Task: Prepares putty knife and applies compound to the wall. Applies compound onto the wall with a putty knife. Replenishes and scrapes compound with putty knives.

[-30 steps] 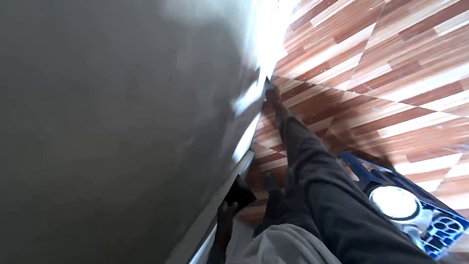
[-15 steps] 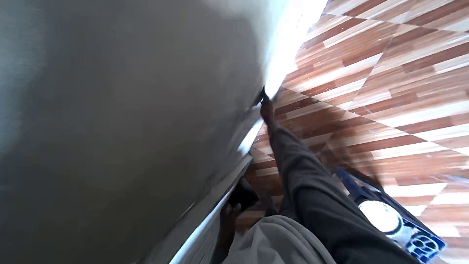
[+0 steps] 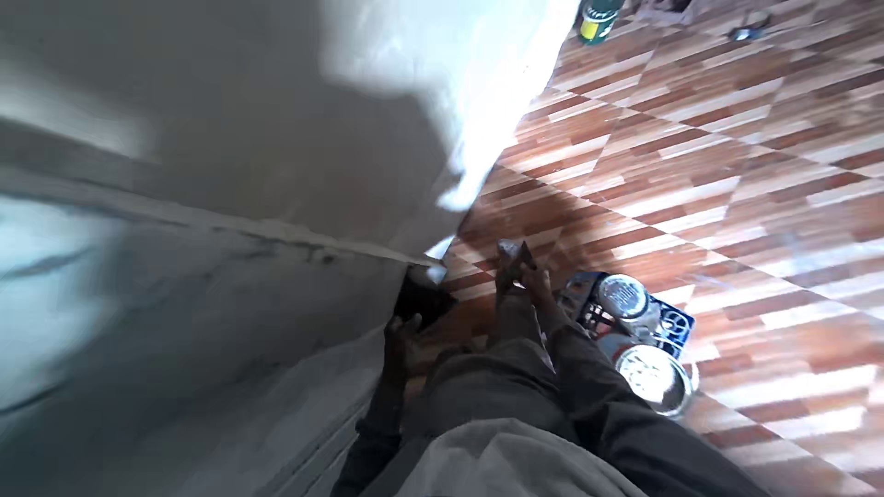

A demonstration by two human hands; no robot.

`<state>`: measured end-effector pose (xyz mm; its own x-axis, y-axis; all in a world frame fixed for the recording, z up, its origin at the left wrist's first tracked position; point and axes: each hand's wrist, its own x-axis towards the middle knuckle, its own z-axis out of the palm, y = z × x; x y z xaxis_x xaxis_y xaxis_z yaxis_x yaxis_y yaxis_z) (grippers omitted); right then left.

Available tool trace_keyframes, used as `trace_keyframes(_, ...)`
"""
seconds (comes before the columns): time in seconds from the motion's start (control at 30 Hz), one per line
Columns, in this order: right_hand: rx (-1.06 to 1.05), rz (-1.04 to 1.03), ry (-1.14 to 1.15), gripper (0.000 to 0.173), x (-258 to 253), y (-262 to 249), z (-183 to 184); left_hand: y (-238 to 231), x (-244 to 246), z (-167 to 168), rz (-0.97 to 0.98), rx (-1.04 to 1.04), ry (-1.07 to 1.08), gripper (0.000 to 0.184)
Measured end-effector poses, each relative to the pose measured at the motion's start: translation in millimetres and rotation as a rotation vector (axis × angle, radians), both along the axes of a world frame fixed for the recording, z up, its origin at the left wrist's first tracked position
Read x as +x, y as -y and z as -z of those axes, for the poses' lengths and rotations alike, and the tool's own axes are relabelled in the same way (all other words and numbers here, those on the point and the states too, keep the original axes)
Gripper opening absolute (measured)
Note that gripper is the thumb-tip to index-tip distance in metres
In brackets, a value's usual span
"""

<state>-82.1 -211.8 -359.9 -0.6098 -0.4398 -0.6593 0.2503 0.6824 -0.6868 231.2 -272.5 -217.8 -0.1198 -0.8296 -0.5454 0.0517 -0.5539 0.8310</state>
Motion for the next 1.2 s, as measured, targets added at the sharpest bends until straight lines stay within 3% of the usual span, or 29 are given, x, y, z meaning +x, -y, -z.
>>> trace_keyframes(0.13,0.110,0.156,-0.061,0.046,10,-97,-44,-31,30,-9,0.019,0.000,-0.122,0.047)
trace_keyframes(0.27,0.188,0.013,-0.186,0.049,31,-181,-65,-50,36,-12,0.177,0.008,-0.188,0.052)
trace_keyframes(0.4,0.274,-0.084,-0.349,0.041,35,-245,-43,-73,25,-14,0.272,-0.042,-0.092,0.049)
trace_keyframes(0.6,0.527,-0.138,-0.496,0.037,-10,-308,-60,-121,15,-15,0.256,0.023,-0.017,0.045)
trace_keyframes(0.7,0.570,-0.226,-0.583,0.034,-32,-332,-43,-141,2,-16,0.306,0.042,0.021,0.043)
trace_keyframes(0.87,0.610,-0.428,-0.499,0.030,-53,-335,-15,-165,-33,-23,0.313,0.046,0.044,0.040)
trace_keyframes(1.03,0.656,-0.376,-0.391,0.037,-59,-319,4,-178,-62,-31,0.343,0.051,0.044,0.039)
trace_keyframes(1.2,0.565,-0.381,-0.335,0.033,-60,-330,-25,-177,-85,-27,0.422,0.065,0.110,0.039)
